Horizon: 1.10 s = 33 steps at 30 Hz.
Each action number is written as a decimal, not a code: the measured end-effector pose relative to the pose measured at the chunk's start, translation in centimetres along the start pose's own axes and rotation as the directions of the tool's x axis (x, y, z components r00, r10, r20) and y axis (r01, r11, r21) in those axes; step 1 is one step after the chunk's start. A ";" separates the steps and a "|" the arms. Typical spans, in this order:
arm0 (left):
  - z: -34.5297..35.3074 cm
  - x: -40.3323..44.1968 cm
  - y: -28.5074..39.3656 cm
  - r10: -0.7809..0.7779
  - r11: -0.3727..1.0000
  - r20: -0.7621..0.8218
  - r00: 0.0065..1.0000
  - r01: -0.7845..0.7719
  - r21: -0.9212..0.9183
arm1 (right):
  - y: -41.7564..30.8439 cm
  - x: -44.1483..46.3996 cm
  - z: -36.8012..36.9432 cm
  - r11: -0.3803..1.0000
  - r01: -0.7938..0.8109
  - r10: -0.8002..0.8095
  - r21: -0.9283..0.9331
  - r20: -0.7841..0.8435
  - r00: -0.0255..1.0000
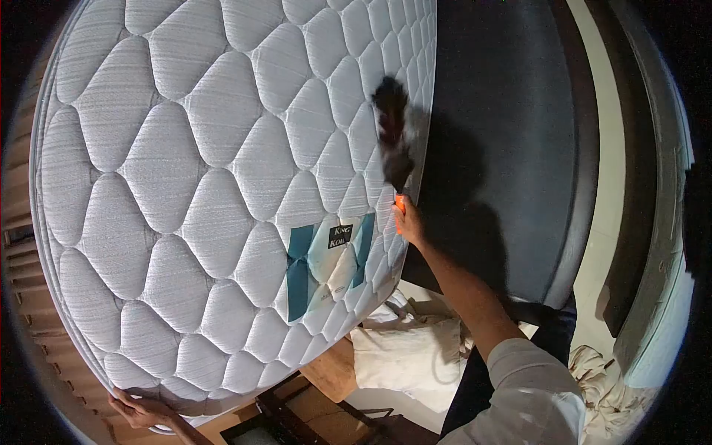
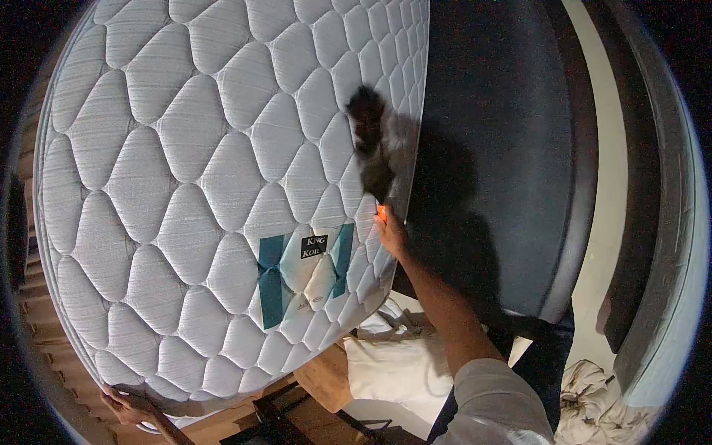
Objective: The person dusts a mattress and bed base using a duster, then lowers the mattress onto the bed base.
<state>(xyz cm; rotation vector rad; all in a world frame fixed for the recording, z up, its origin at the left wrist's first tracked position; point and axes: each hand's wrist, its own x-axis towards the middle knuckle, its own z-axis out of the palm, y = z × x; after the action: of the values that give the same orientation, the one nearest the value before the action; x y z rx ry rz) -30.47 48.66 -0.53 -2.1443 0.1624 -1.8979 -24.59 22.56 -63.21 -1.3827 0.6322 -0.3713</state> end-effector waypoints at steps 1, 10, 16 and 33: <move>0.0 0.0 0.2 0.004 1.000 0.001 1.000 -0.004 0.004 | 0.8 0.2 0.4 1.000 -0.003 0.003 0.002 0.004 1.000; 0.1 0.2 1.0 0.026 1.000 -0.052 0.998 -0.025 0.010 | 4.0 2.8 1.1 0.836 -0.548 0.533 0.034 0.188 0.825; -0.1 -0.7 3.5 0.034 0.995 -0.049 0.998 -0.039 -0.093 | 4.0 1.9 2.6 0.859 -0.322 0.362 0.397 -0.027 0.932; -2.1 0.9 6.6 -0.074 0.977 0.005 0.997 0.074 -0.201 | -29.2 -7.8 -0.6 0.793 0.601 -0.600 0.102 0.298 0.742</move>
<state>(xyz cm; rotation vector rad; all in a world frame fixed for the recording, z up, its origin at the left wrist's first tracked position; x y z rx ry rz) -31.78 41.81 -1.30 -2.3071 0.2903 -2.0026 -27.63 21.79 -33.18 -1.5883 -0.1082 -0.6460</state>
